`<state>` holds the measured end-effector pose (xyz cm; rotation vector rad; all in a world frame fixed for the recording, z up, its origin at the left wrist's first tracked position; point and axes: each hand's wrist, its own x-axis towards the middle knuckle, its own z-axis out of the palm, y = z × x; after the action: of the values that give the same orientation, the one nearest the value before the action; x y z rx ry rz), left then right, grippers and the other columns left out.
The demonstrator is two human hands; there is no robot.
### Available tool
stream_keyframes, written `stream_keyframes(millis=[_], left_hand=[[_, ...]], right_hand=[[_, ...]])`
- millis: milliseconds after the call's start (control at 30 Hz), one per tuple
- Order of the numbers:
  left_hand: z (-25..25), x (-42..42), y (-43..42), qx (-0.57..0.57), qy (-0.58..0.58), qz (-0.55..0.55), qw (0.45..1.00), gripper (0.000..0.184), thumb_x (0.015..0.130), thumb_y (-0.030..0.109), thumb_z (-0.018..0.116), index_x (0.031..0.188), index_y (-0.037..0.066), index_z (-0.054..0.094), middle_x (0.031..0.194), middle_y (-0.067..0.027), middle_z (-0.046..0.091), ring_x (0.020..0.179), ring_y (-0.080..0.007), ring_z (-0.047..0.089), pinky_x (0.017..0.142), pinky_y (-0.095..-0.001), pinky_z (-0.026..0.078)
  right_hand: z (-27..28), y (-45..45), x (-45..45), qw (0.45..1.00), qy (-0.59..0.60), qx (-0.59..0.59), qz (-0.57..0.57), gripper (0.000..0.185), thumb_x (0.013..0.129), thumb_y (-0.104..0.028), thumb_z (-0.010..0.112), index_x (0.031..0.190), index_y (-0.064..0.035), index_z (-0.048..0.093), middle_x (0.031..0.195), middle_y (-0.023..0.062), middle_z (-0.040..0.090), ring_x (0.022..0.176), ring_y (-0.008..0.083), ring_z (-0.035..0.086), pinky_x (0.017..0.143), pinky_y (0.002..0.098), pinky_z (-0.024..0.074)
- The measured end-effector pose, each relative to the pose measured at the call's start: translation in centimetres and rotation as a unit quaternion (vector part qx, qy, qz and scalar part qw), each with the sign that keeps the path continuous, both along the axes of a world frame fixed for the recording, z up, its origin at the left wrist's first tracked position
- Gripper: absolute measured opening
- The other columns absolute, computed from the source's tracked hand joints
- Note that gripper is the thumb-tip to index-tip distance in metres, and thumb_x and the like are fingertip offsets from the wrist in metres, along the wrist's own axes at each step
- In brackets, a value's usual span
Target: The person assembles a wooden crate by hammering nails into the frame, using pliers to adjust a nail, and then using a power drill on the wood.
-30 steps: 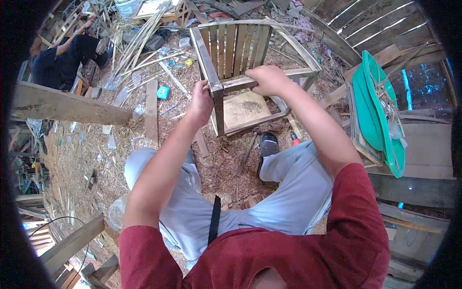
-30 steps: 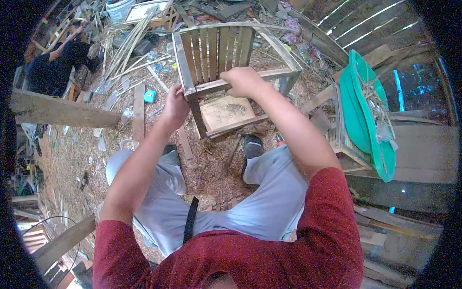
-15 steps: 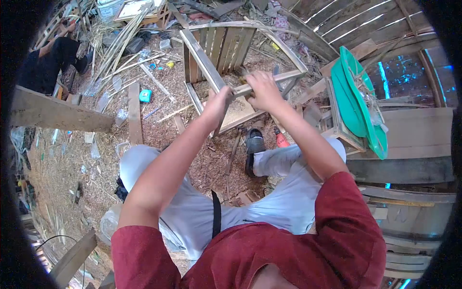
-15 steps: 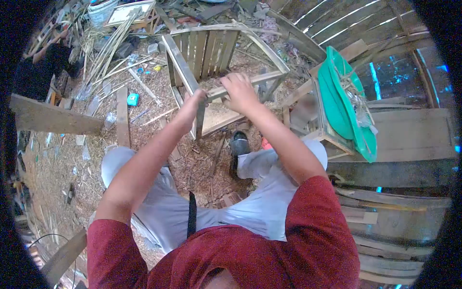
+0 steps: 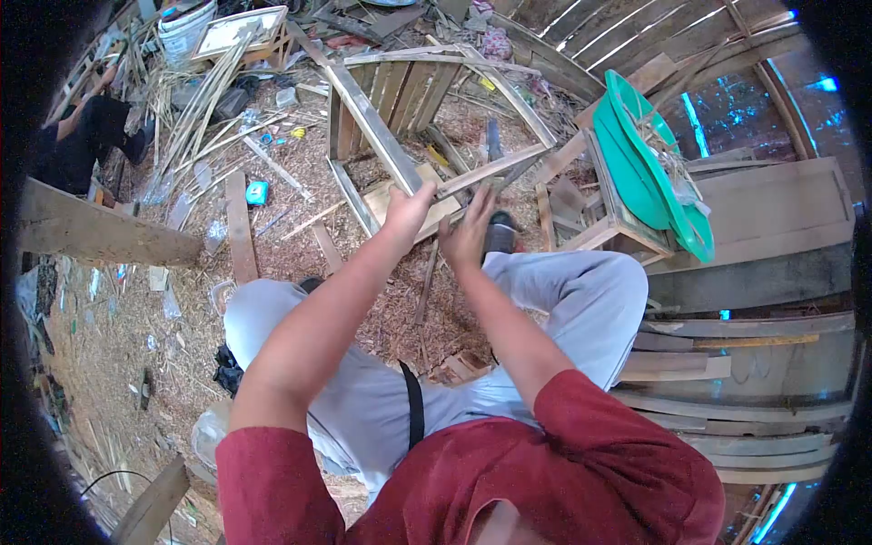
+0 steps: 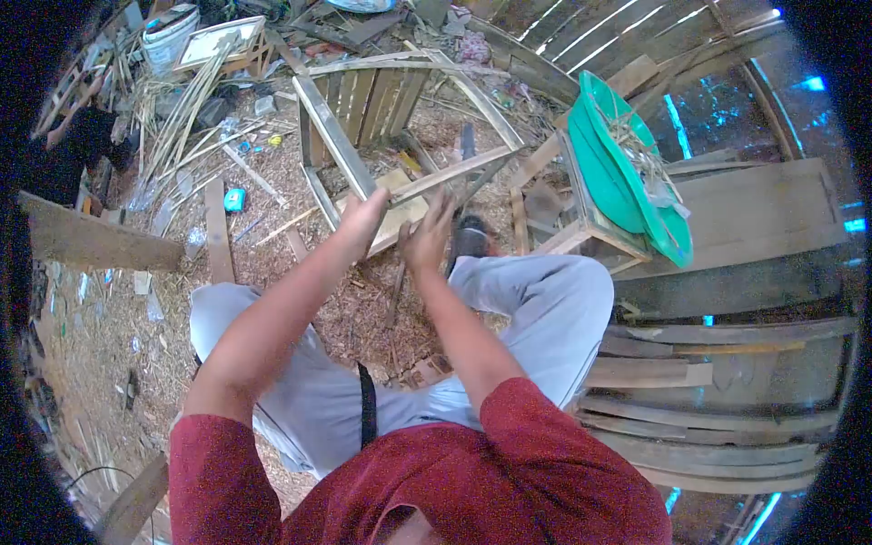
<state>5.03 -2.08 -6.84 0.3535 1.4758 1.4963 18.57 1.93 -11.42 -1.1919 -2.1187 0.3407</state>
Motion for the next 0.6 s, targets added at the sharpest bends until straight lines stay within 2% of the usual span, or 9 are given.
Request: stream_keyframes(millis=[33,100,167,200,233,300,433,533,600], left_hand=[[-1.1,-0.1,0.4,0.006,0.007,0.011,1.000,0.067,0.086,0.029,0.069,0.138,-0.002,0.039,0.126,-0.0186,0.055,0.113,-0.0280,0.057,0.096,-0.0407,0.048],[-0.5,-0.8,0.1,0.006,-0.029,0.016,0.999,0.056,0.090,0.035,0.062,0.129,-0.002,0.047,0.117,-0.0154,0.058,0.106,-0.0247,0.058,0.093,-0.0375,0.047],[1.4,-1.4,-0.2,0.001,-0.071,0.023,0.997,0.051,0.093,0.042,0.054,0.120,-0.002,0.054,0.109,-0.0122,0.061,0.099,-0.0214,0.058,0.091,-0.0342,0.046],[2.1,-1.7,0.2,-0.021,-0.092,0.012,0.996,0.051,0.098,0.049,0.045,0.117,0.003,0.056,0.103,-0.0085,0.059,0.093,-0.0208,0.055,0.088,-0.0329,0.045],[2.5,-1.9,0.3,-0.009,-0.113,0.019,0.993,0.051,0.099,0.050,0.044,0.118,0.004,0.056,0.103,-0.0080,0.059,0.094,-0.0206,0.055,0.089,-0.0332,0.044],[2.9,-2.0,0.0,0.011,-0.156,0.029,0.987,0.051,0.101,0.052,0.043,0.120,0.006,0.057,0.104,-0.0069,0.059,0.096,-0.0203,0.055,0.090,-0.0338,0.044],[0.4,-3.5,-0.1,-0.034,-0.056,-0.019,0.998,0.057,0.103,0.057,0.039,0.125,0.006,0.056,0.110,-0.0052,0.058,0.100,-0.0197,0.052,0.096,-0.0351,0.039],[-1.5,-4.6,-0.2,-0.030,-0.037,-0.040,0.998,0.055,0.103,0.055,0.042,0.129,0.006,0.048,0.116,-0.0084,0.058,0.105,-0.0197,0.052,0.100,-0.0353,0.037],[-1.6,-4.7,-0.2,-0.030,-0.034,-0.024,0.999,0.055,0.101,0.049,0.049,0.134,0.006,0.039,0.117,-0.0109,0.057,0.105,-0.0207,0.055,0.099,-0.0368,0.040]], right_hand=[[-3.1,-1.1,0.0,0.998,0.031,-0.045,-0.015,0.090,0.079,-0.014,0.068,0.153,0.0062,0.020,0.155,0.0328,0.022,0.143,0.0504,0.028,0.120,0.0502,0.0264],[-12.1,-3.1,1.7,0.995,0.028,-0.092,0.025,0.083,0.080,-0.014,0.069,0.152,0.0008,0.029,0.147,0.0341,0.035,0.132,0.0524,0.040,0.111,0.0532,0.0370],[-13.9,-6.3,2.7,0.959,-0.086,-0.271,-0.012,0.067,0.084,-0.021,0.069,0.142,0.0012,0.044,0.141,0.0368,0.040,0.126,0.0527,0.047,0.106,0.0538,0.0428],[-14.5,-7.5,2.9,0.930,-0.146,-0.335,-0.034,0.061,0.085,-0.024,0.068,0.137,0.0013,0.050,0.138,0.0368,0.043,0.124,0.0518,0.049,0.105,0.0530,0.0437],[-15.1,-8.4,3.1,0.894,-0.205,-0.395,-0.054,0.055,0.087,-0.026,0.068,0.132,0.0014,0.055,0.135,0.0368,0.046,0.122,0.0510,0.051,0.104,0.0521,0.0447],[-16.6,-9.6,3.8,0.871,-0.235,-0.429,-0.040,0.055,0.085,-0.027,0.070,0.132,-0.0006,0.056,0.129,0.0353,0.051,0.120,0.0497,0.053,0.103,0.0509,0.0458],[-21.7,-10.3,4.8,0.853,-0.249,-0.456,-0.043,0.057,0.082,-0.027,0.074,0.132,-0.0040,0.058,0.121,0.0325,0.057,0.116,0.0459,0.057,0.101,0.0479,0.0486],[-23.2,-9.6,5.0,0.891,-0.214,-0.398,-0.044,0.046,0.081,-0.025,0.075,0.120,-0.0036,0.062,0.112,0.0288,0.063,0.108,0.0433,0.062,0.095,0.0480,0.0506],[-22.8,-8.5,4.9,0.882,-0.157,-0.440,-0.058,0.037,0.082,-0.023,0.075,0.110,-0.0035,0.061,0.107,0.0265,0.064,0.101,0.0420,0.064,0.090,0.0489,0.0513]])
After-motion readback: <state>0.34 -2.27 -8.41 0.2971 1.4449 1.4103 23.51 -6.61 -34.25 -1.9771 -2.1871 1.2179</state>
